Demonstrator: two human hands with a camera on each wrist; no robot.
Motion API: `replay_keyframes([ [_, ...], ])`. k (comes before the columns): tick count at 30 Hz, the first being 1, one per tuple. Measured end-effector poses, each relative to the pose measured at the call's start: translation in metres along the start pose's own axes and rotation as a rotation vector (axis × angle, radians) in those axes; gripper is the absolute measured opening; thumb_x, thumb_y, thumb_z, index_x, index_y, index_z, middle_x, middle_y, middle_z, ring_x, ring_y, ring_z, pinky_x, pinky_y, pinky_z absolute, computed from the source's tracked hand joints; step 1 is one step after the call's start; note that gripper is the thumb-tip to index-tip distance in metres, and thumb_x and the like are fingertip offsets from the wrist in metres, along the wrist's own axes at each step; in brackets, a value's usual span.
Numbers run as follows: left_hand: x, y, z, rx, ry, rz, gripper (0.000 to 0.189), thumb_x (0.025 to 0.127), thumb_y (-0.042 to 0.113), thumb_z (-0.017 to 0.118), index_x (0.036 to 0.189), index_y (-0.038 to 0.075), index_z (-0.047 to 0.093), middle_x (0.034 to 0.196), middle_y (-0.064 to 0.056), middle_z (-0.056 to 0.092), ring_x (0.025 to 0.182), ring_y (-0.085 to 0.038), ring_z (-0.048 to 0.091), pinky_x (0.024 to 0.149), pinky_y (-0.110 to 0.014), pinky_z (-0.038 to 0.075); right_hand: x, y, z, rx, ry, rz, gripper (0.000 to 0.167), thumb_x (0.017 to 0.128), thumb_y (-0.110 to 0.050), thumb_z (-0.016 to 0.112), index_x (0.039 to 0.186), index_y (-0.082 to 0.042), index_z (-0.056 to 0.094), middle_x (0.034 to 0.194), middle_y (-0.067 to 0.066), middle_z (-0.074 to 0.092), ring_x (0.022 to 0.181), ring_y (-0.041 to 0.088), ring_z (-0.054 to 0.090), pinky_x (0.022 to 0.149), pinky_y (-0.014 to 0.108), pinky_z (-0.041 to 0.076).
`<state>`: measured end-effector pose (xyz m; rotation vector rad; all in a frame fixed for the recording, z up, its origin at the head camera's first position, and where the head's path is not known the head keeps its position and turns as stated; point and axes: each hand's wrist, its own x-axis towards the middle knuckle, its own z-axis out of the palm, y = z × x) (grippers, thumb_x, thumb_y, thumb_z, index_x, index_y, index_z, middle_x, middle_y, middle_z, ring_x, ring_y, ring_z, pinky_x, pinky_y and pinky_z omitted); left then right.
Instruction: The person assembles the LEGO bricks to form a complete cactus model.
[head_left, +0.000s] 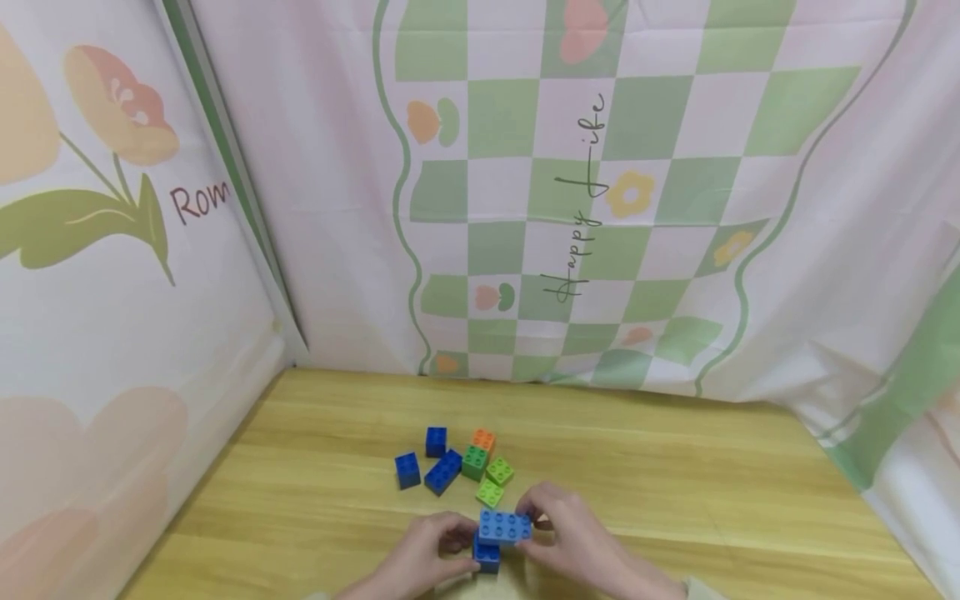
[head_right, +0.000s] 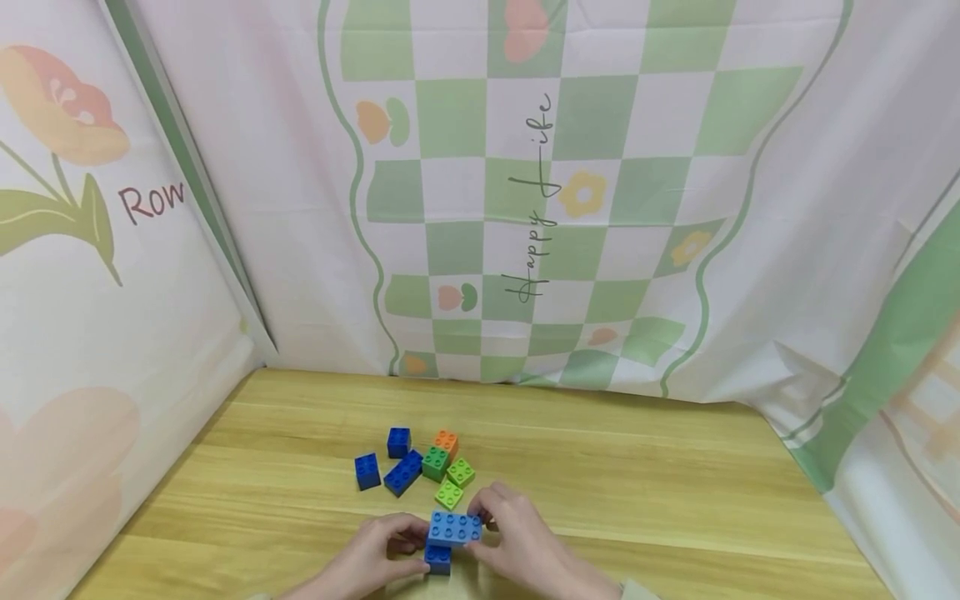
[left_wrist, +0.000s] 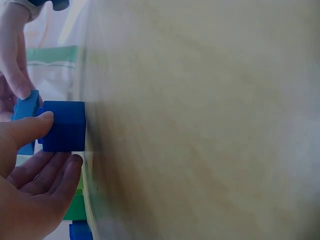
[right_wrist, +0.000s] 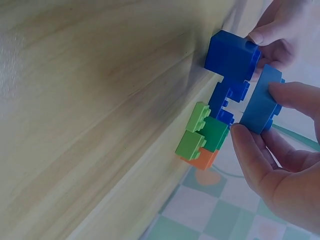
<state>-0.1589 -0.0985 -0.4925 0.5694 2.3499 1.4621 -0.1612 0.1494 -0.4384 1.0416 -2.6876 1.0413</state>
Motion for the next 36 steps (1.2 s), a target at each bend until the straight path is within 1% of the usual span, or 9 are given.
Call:
replay_keyframes([
  [5, 0.0001, 0.001, 0.0001, -0.009, 0.0, -0.009, 0.035, 0.083, 0.019, 0.079, 0.116, 0.011, 0.068, 0.112, -0.002, 0.073, 0.099, -0.004, 0.068, 0.084, -0.014, 0.055, -0.001, -0.0005, 0.0024, -0.006, 0.008, -0.019, 0.025, 0.077, -0.011, 0.08, 0.096, -0.009, 0.064, 0.096, 0.0, 0.067, 0.086, 0.011, 0.067, 0.074, 0.02, 0.061],
  [12, -0.0002, 0.0026, 0.0006, 0.008, 0.013, -0.007, 0.035, 0.083, 0.019, 0.079, 0.115, 0.01, 0.068, 0.111, -0.003, 0.073, 0.099, -0.005, 0.068, 0.084, -0.013, 0.055, -0.0009, -0.0015, 0.0029, 0.001, -0.012, -0.004, 0.025, 0.078, -0.011, 0.08, 0.097, -0.009, 0.065, 0.097, 0.001, 0.068, 0.087, 0.011, 0.067, 0.074, 0.019, 0.06],
  [17, 0.001, 0.0022, 0.0004, -0.011, 0.01, -0.007, 0.035, 0.084, 0.018, 0.079, 0.116, 0.01, 0.068, 0.112, -0.003, 0.073, 0.099, -0.005, 0.068, 0.085, -0.015, 0.056, -0.001, -0.0013, 0.0039, 0.019, -0.019, -0.007, 0.024, 0.078, -0.011, 0.08, 0.097, -0.008, 0.065, 0.097, 0.001, 0.068, 0.088, 0.012, 0.067, 0.074, 0.018, 0.06],
  [23, 0.0015, 0.0013, 0.0001, -0.023, 0.014, -0.001, 0.033, 0.084, 0.018, 0.078, 0.115, 0.011, 0.069, 0.111, -0.003, 0.073, 0.098, -0.004, 0.068, 0.084, -0.015, 0.056, -0.0015, 0.0002, 0.0055, 0.027, -0.017, -0.025, 0.023, 0.08, -0.013, 0.08, 0.097, -0.01, 0.065, 0.096, 0.0, 0.068, 0.088, 0.011, 0.067, 0.075, 0.017, 0.06],
  [30, 0.0006, 0.0029, 0.0002, -0.021, 0.022, -0.001, 0.032, 0.084, 0.017, 0.078, 0.114, 0.011, 0.069, 0.11, -0.003, 0.073, 0.098, -0.003, 0.068, 0.084, -0.015, 0.056, -0.0027, 0.0012, 0.0071, 0.009, 0.002, -0.068, 0.023, 0.079, -0.011, 0.08, 0.097, -0.01, 0.066, 0.095, 0.0, 0.068, 0.086, 0.01, 0.067, 0.073, 0.016, 0.06],
  [36, 0.0, 0.0035, 0.0004, -0.019, 0.018, -0.006, 0.032, 0.084, 0.017, 0.078, 0.114, 0.011, 0.069, 0.11, -0.002, 0.073, 0.097, -0.003, 0.068, 0.083, -0.016, 0.056, -0.003, 0.0008, 0.0075, 0.004, -0.009, -0.062, 0.022, 0.079, -0.011, 0.08, 0.097, -0.01, 0.067, 0.095, -0.001, 0.068, 0.087, 0.009, 0.066, 0.073, 0.016, 0.059],
])
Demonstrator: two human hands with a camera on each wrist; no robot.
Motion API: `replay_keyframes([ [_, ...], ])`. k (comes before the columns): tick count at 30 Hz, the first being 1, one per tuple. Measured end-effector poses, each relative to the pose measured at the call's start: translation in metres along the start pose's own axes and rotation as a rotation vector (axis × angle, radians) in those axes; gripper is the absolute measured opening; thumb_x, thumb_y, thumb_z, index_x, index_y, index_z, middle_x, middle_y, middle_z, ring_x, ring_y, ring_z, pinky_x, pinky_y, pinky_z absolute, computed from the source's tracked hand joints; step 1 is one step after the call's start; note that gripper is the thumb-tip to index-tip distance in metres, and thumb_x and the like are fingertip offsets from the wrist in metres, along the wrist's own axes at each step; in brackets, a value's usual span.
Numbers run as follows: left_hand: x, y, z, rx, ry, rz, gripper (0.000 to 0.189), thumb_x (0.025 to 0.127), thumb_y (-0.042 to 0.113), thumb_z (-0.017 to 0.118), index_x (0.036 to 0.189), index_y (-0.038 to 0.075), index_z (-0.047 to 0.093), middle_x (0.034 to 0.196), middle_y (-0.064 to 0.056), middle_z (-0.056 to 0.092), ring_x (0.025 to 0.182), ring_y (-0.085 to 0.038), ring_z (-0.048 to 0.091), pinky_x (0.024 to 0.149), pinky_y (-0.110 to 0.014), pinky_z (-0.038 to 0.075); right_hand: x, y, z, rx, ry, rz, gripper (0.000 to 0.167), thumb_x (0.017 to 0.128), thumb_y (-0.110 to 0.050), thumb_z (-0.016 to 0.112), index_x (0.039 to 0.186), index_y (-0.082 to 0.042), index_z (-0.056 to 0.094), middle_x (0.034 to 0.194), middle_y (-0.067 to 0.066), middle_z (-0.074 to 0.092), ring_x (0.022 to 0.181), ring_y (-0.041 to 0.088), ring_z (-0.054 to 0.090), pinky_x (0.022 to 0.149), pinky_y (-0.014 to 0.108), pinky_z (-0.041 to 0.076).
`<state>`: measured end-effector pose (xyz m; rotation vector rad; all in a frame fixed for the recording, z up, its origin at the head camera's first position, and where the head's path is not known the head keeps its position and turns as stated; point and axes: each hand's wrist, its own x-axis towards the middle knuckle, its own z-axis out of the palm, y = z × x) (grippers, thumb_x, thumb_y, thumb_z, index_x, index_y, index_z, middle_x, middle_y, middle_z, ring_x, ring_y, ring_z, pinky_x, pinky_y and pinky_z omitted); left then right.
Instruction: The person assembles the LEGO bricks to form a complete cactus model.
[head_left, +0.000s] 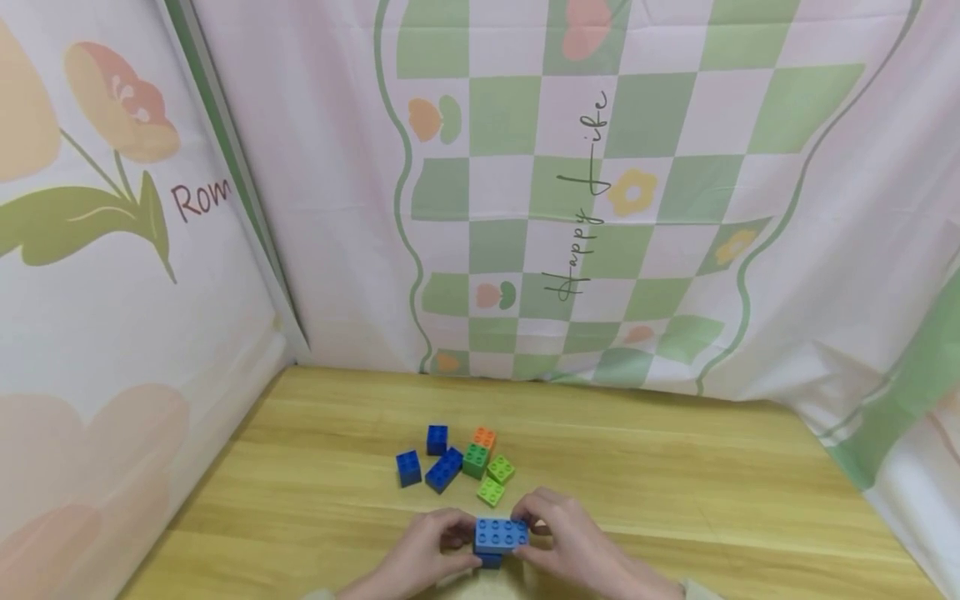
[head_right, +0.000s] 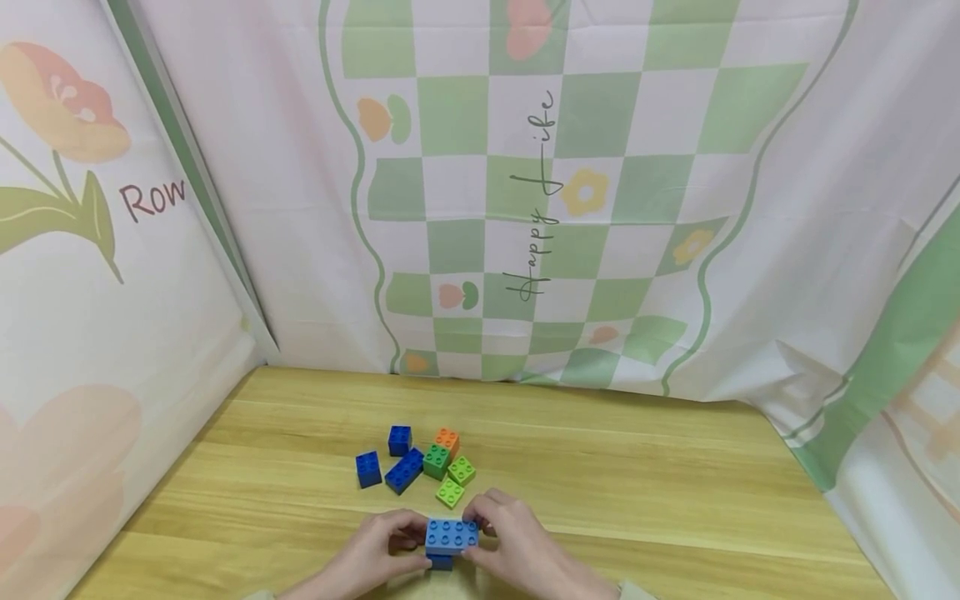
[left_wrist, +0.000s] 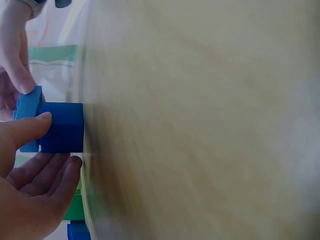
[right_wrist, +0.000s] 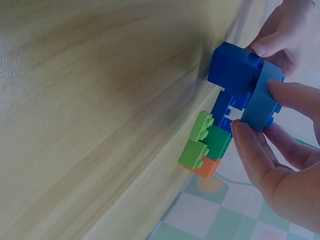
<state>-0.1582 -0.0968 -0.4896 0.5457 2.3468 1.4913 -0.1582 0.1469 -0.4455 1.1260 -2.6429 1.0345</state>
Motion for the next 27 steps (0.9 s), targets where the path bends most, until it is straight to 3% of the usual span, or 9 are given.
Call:
replay_keyframes([
  [14, 0.001, 0.0014, -0.0003, -0.026, -0.003, -0.025, 0.032, 0.084, 0.018, 0.078, 0.114, 0.013, 0.069, 0.108, 0.001, 0.073, 0.094, -0.003, 0.066, 0.084, -0.023, 0.058, 0.0023, 0.0008, -0.0023, -0.001, -0.058, 0.011, 0.023, 0.081, -0.016, 0.08, 0.1, -0.013, 0.068, 0.096, -0.002, 0.068, 0.087, 0.006, 0.065, 0.072, 0.018, 0.059],
  [21, 0.0015, 0.0009, -0.0001, -0.031, -0.002, -0.028, 0.029, 0.085, 0.017, 0.077, 0.112, 0.014, 0.069, 0.107, 0.002, 0.073, 0.093, -0.003, 0.066, 0.083, -0.023, 0.059, 0.0023, -0.0004, -0.0008, 0.023, -0.087, 0.043, 0.025, 0.083, -0.016, 0.078, 0.104, -0.012, 0.065, 0.102, -0.001, 0.066, 0.093, 0.008, 0.066, 0.078, 0.02, 0.06],
  [24, 0.002, 0.0006, -0.0006, -0.03, -0.002, -0.029, 0.029, 0.085, 0.017, 0.077, 0.112, 0.013, 0.069, 0.106, 0.002, 0.073, 0.092, -0.002, 0.066, 0.082, -0.023, 0.058, 0.0022, -0.0006, -0.0004, 0.054, -0.118, 0.065, 0.027, 0.086, -0.023, 0.076, 0.109, -0.014, 0.065, 0.106, -0.002, 0.066, 0.097, 0.006, 0.064, 0.082, 0.021, 0.06],
  [27, 0.0021, 0.0001, -0.0003, -0.023, -0.007, -0.026, 0.029, 0.085, 0.019, 0.077, 0.113, 0.014, 0.069, 0.106, 0.003, 0.072, 0.092, -0.002, 0.066, 0.082, -0.02, 0.058, 0.0029, -0.0005, 0.0009, 0.067, -0.13, 0.036, 0.03, 0.09, -0.03, 0.072, 0.114, -0.016, 0.064, 0.109, -0.003, 0.067, 0.099, 0.004, 0.063, 0.082, 0.021, 0.059],
])
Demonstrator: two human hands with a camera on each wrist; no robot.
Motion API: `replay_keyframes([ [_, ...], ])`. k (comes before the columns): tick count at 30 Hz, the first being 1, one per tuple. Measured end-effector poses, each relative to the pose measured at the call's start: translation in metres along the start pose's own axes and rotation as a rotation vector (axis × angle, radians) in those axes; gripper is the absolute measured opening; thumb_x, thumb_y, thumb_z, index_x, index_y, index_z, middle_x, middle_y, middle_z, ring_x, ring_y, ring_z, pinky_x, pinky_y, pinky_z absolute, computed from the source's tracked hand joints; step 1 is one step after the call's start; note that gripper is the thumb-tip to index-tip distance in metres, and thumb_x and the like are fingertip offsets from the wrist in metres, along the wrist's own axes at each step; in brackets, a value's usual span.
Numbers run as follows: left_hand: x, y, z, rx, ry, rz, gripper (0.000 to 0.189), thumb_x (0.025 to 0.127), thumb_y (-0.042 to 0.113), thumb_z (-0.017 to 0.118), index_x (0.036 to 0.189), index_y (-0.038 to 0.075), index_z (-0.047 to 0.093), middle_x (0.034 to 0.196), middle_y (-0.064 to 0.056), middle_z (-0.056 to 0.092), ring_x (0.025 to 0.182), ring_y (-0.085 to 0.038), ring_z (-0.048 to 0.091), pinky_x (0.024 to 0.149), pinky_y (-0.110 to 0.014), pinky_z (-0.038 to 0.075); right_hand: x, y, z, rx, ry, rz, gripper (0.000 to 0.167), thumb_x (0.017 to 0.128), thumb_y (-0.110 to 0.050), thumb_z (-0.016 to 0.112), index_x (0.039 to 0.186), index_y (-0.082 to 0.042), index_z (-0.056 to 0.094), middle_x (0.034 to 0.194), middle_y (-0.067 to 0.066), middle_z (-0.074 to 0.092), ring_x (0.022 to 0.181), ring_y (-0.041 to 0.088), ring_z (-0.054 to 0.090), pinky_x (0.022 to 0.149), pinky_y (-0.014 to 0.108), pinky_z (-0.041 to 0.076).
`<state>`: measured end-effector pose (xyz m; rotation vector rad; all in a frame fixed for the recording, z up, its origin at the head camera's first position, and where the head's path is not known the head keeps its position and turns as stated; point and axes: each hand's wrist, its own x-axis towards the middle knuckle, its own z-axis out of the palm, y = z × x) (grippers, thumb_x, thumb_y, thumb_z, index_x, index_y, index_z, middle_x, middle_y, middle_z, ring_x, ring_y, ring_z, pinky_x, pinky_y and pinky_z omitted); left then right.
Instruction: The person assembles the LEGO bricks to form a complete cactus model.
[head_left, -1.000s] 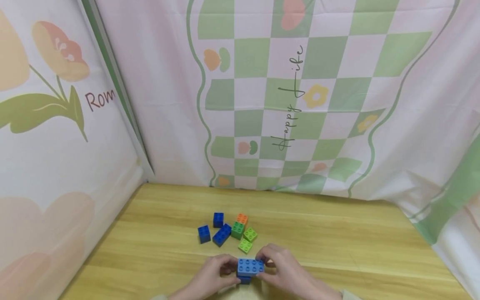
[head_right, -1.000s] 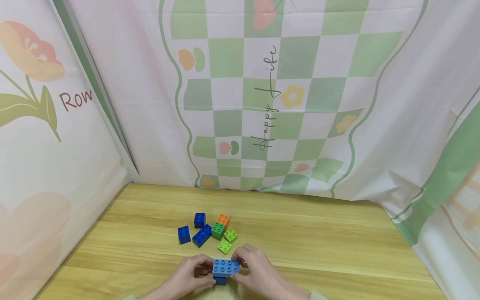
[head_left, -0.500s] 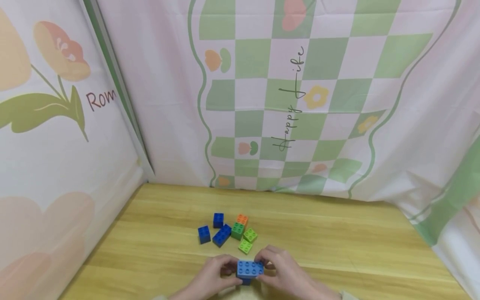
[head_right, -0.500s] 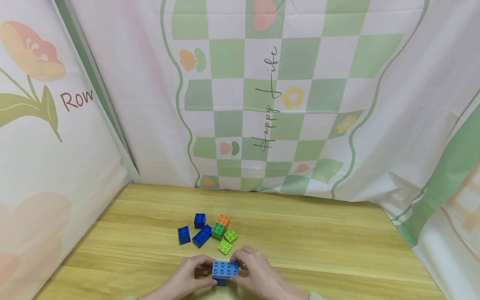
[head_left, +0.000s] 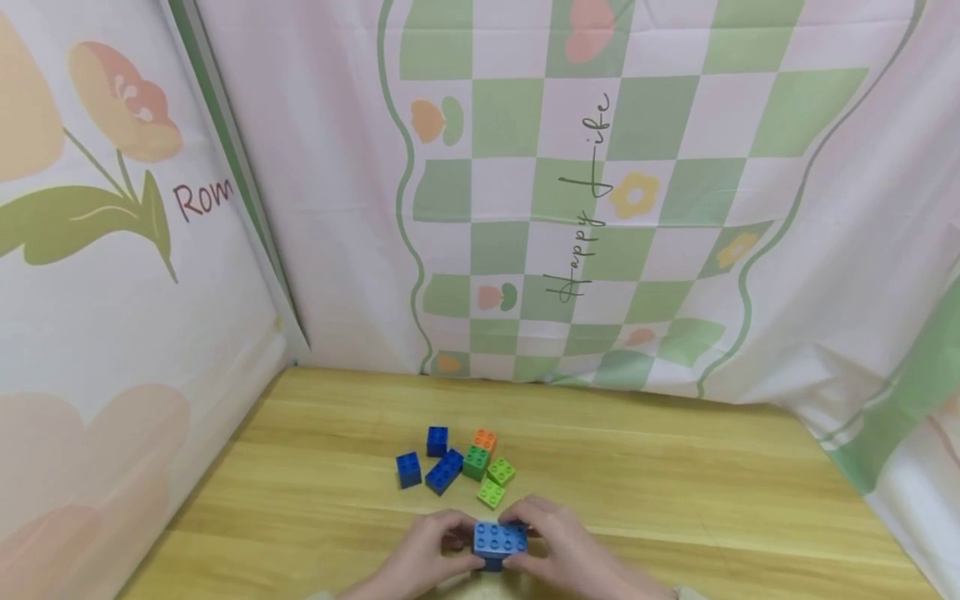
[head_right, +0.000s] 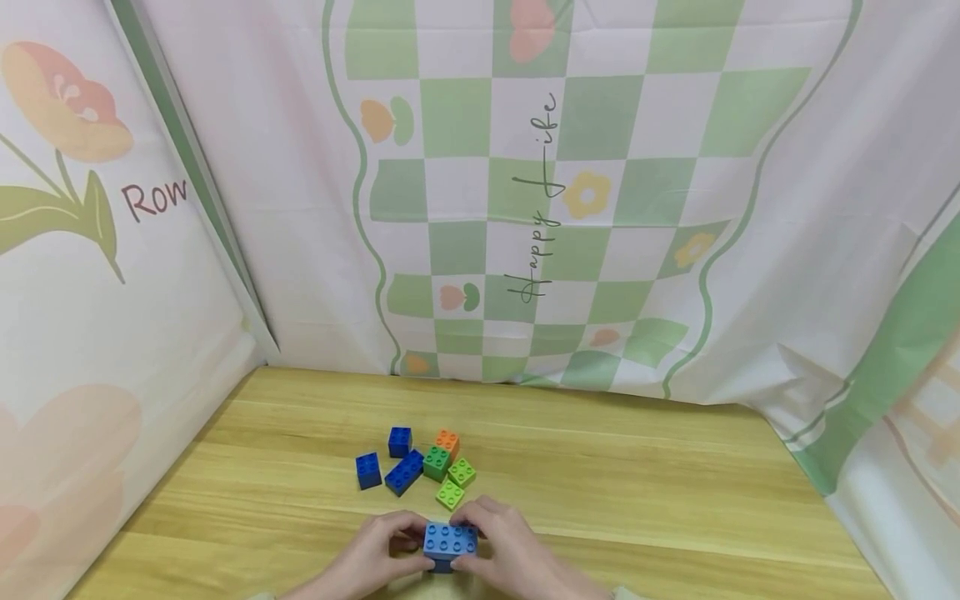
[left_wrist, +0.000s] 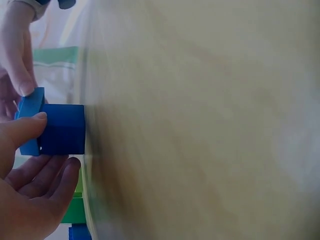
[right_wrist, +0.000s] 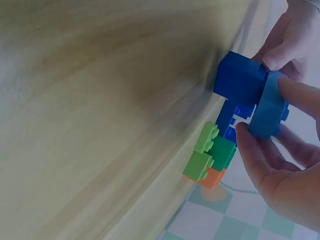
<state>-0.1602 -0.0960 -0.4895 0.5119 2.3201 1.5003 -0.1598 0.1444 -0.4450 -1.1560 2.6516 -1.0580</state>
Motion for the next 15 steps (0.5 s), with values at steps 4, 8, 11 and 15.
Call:
replay_keyframes([
  [4, 0.0001, -0.0009, 0.0009, 0.007, -0.005, -0.006, 0.03, 0.085, 0.022, 0.078, 0.113, 0.015, 0.07, 0.106, 0.005, 0.072, 0.093, 0.0, 0.066, 0.082, -0.019, 0.057, 0.0012, 0.0002, 0.0019, -0.018, 0.005, -0.044, 0.031, 0.092, -0.034, 0.068, 0.118, -0.018, 0.065, 0.11, -0.004, 0.07, 0.099, 0.004, 0.064, 0.081, 0.02, 0.057],
  [8, 0.0001, -0.0014, 0.0013, 0.012, -0.009, -0.006, 0.032, 0.084, 0.021, 0.078, 0.114, 0.016, 0.069, 0.107, 0.006, 0.072, 0.094, -0.001, 0.066, 0.082, -0.018, 0.057, 0.001, 0.0002, 0.0019, -0.009, -0.008, -0.006, 0.031, 0.093, -0.035, 0.067, 0.12, -0.02, 0.066, 0.111, -0.004, 0.07, 0.101, 0.005, 0.064, 0.083, 0.02, 0.057],
  [11, 0.0001, -0.0017, 0.0011, 0.013, -0.01, 0.006, 0.032, 0.084, 0.018, 0.079, 0.114, 0.015, 0.069, 0.107, 0.004, 0.072, 0.095, -0.002, 0.066, 0.082, -0.018, 0.056, 0.0008, 0.0005, 0.0018, -0.006, -0.013, 0.009, 0.031, 0.093, -0.035, 0.068, 0.12, -0.02, 0.066, 0.111, -0.005, 0.069, 0.101, 0.005, 0.065, 0.084, 0.021, 0.057],
  [15, 0.0008, -0.0021, 0.0007, 0.019, -0.006, 0.008, 0.032, 0.083, 0.016, 0.079, 0.114, 0.014, 0.069, 0.106, 0.003, 0.072, 0.095, -0.003, 0.066, 0.081, -0.017, 0.057, 0.0009, 0.0006, 0.0018, -0.009, -0.009, 0.011, 0.03, 0.092, -0.033, 0.069, 0.119, -0.019, 0.067, 0.111, -0.004, 0.069, 0.101, 0.005, 0.065, 0.084, 0.021, 0.057],
])
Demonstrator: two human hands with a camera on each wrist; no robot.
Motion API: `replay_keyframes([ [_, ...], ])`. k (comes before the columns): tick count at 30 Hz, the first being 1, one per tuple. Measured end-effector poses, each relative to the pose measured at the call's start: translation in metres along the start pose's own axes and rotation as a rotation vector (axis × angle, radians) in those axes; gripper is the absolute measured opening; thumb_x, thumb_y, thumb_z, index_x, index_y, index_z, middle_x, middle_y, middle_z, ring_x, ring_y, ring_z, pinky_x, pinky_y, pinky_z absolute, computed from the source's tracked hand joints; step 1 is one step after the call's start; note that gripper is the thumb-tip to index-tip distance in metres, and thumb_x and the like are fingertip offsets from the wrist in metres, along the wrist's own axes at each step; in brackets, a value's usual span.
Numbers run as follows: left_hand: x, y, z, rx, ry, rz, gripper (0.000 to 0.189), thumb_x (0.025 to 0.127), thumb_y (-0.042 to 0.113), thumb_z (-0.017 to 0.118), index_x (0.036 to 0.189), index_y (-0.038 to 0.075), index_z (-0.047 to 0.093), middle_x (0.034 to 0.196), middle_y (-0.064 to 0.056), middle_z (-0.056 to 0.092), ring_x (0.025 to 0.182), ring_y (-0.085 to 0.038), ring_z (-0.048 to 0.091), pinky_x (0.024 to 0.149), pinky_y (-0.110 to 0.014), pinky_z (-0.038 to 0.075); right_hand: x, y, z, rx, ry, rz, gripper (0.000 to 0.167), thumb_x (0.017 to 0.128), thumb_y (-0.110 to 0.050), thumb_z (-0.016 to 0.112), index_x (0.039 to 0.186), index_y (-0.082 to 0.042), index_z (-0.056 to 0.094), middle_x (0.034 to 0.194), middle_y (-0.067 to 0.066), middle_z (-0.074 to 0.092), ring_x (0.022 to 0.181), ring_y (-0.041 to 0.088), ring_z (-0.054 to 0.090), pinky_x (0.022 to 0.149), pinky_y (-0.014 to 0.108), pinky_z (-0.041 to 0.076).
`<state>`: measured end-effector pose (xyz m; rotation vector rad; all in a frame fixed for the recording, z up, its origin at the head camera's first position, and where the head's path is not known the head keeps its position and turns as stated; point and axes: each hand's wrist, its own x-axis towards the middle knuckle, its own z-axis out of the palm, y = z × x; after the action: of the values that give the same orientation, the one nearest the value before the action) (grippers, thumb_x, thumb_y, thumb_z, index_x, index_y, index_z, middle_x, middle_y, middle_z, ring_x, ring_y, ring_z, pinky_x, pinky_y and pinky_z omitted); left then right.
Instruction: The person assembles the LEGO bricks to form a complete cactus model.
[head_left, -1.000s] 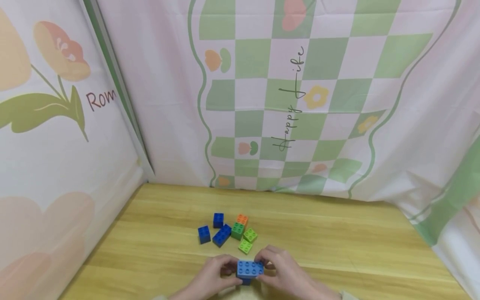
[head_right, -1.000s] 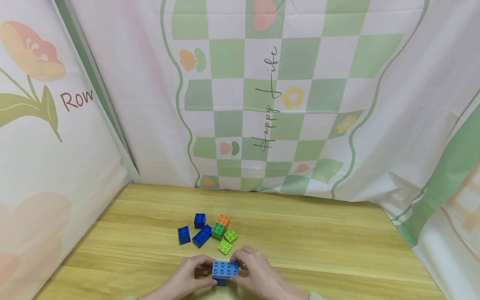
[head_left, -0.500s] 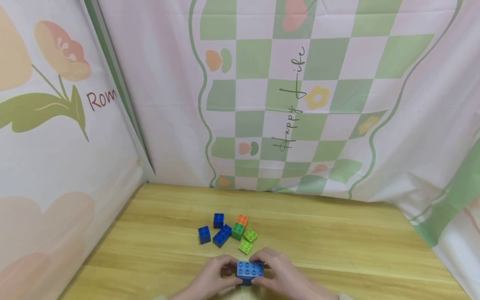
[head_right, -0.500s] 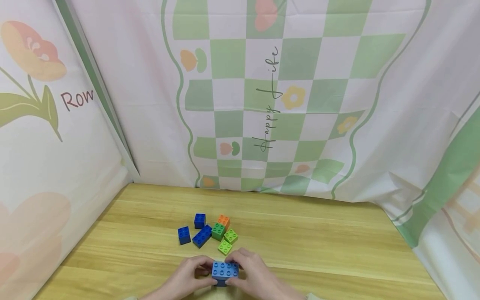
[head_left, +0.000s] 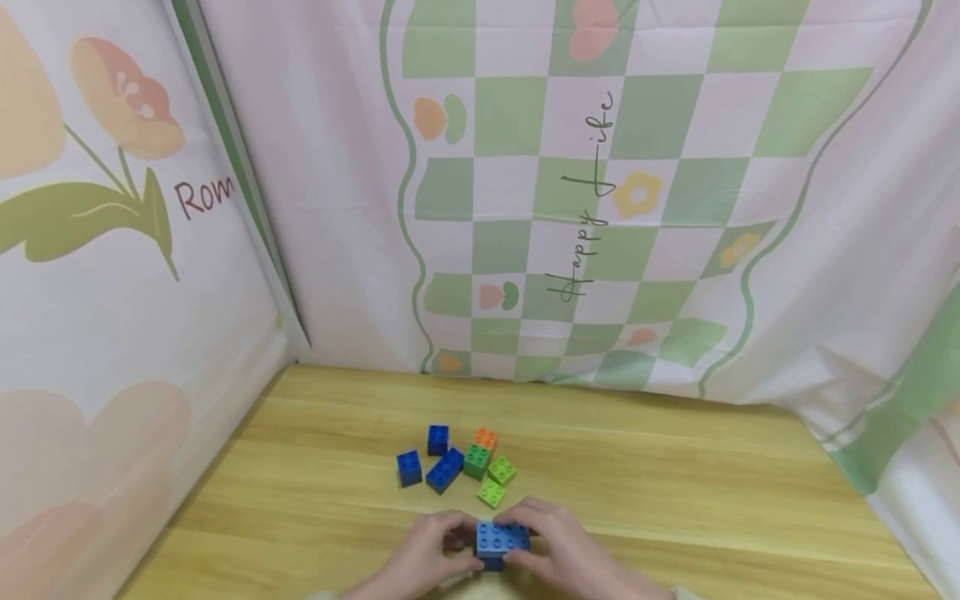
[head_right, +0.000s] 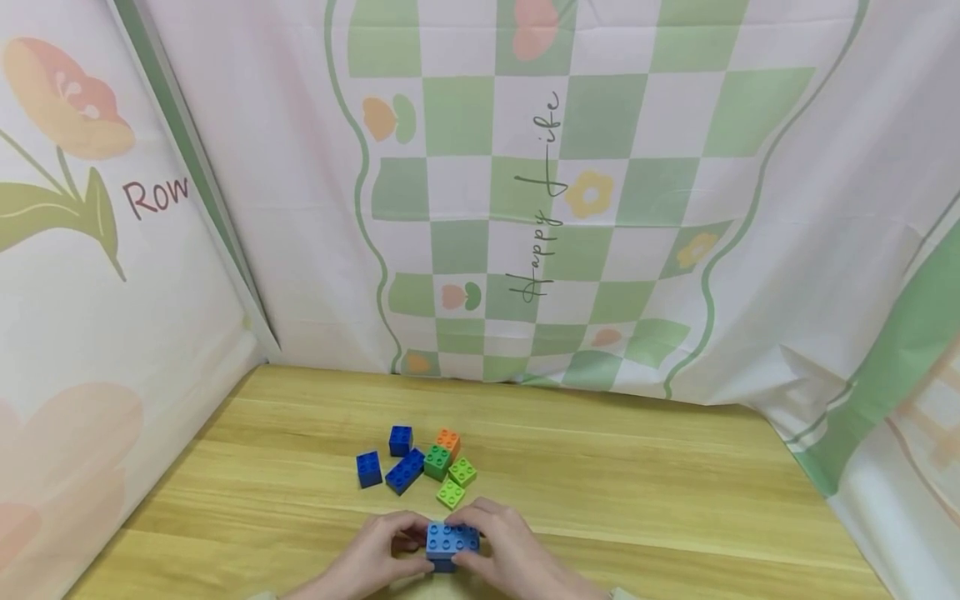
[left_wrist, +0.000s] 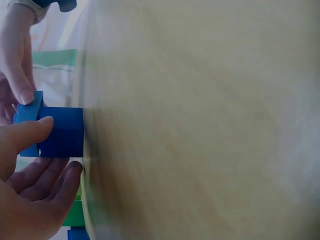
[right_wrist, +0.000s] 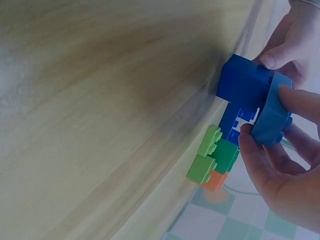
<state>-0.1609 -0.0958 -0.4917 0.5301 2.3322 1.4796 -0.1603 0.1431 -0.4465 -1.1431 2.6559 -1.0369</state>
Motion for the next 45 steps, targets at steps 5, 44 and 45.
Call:
replay_keyframes([
  [5, 0.0005, -0.0005, 0.0, 0.016, 0.007, -0.001, 0.033, 0.083, 0.017, 0.079, 0.114, 0.014, 0.069, 0.107, 0.003, 0.073, 0.094, -0.002, 0.066, 0.081, -0.017, 0.057, 0.0016, -0.0006, -0.0008, 0.001, -0.001, 0.015, 0.029, 0.091, -0.031, 0.07, 0.118, -0.018, 0.068, 0.11, -0.003, 0.07, 0.1, 0.005, 0.065, 0.083, 0.02, 0.057],
  [44, 0.0003, 0.0012, 0.0006, 0.034, 0.015, 0.015, 0.033, 0.081, 0.019, 0.08, 0.112, 0.014, 0.072, 0.106, 0.002, 0.074, 0.092, 0.0, 0.067, 0.079, -0.014, 0.056, 0.0095, -0.0016, -0.0033, -0.04, 0.012, -0.026, 0.026, 0.084, -0.019, 0.078, 0.108, -0.011, 0.072, 0.1, 0.001, 0.07, 0.09, 0.005, 0.065, 0.072, 0.016, 0.056],
  [45, 0.0004, 0.0009, 0.0004, 0.036, 0.015, 0.02, 0.033, 0.081, 0.019, 0.08, 0.112, 0.014, 0.072, 0.106, 0.002, 0.074, 0.092, 0.0, 0.067, 0.079, -0.014, 0.055, 0.0098, -0.0017, -0.0035, -0.04, 0.008, -0.024, 0.026, 0.084, -0.018, 0.078, 0.108, -0.011, 0.072, 0.1, 0.001, 0.07, 0.09, 0.005, 0.065, 0.072, 0.015, 0.056],
])
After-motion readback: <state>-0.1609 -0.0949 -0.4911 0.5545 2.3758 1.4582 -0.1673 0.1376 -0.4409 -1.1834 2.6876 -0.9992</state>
